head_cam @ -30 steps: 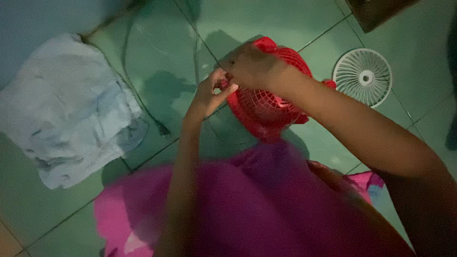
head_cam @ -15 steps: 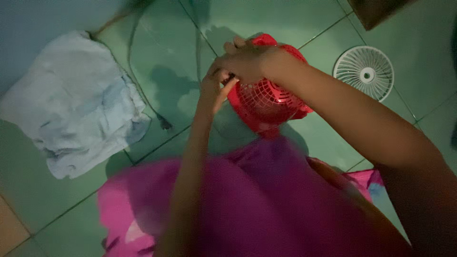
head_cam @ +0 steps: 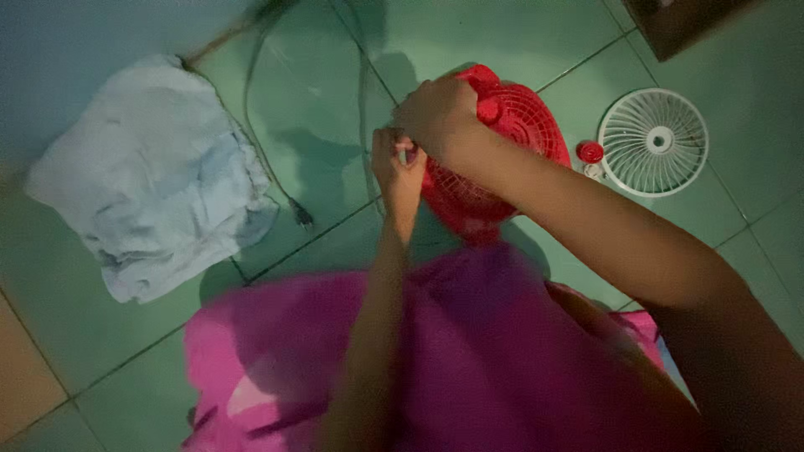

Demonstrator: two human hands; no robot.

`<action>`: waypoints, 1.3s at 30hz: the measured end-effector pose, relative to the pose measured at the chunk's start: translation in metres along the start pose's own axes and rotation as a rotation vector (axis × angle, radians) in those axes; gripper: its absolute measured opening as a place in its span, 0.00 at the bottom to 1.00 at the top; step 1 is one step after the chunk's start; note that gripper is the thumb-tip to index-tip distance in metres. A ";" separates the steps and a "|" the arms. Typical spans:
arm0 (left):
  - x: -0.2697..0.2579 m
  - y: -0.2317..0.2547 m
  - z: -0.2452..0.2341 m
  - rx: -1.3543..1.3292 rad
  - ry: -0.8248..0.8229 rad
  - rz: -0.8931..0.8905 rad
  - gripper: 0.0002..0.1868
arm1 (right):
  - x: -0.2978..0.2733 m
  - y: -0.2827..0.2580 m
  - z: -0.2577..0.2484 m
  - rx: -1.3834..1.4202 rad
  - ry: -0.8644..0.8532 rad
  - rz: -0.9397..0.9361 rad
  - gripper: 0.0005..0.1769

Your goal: The person uses a screwdriver to remove screws from the back of a red electric fan. They loosen and remove multiple screws, then detach the rear grille and set it aside.

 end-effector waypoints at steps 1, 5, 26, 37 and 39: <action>0.000 -0.011 0.005 -0.066 -0.059 -0.123 0.16 | 0.001 -0.004 -0.001 -0.002 0.033 -0.034 0.12; 0.019 -0.016 0.013 -0.243 -0.222 -0.185 0.18 | 0.002 -0.018 -0.004 -0.085 -0.001 -0.373 0.16; 0.022 -0.026 0.012 -0.297 -0.290 -0.047 0.17 | -0.011 0.020 -0.005 0.258 0.111 0.014 0.34; 0.036 -0.008 0.016 -0.382 -0.341 0.048 0.25 | -0.001 0.007 0.005 0.253 0.216 -0.293 0.23; 0.041 -0.007 0.014 -0.463 -0.530 0.157 0.23 | -0.003 0.003 0.001 0.177 0.178 -0.326 0.27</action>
Point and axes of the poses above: each hand's wrist, its own x-axis towards the middle knuckle, its own z-axis out of the palm, y = z × x, the point moved 9 cm from there along x, towards the middle knuckle, and after that the axes turned 7 degrees about -y, right-handed, at the moved point
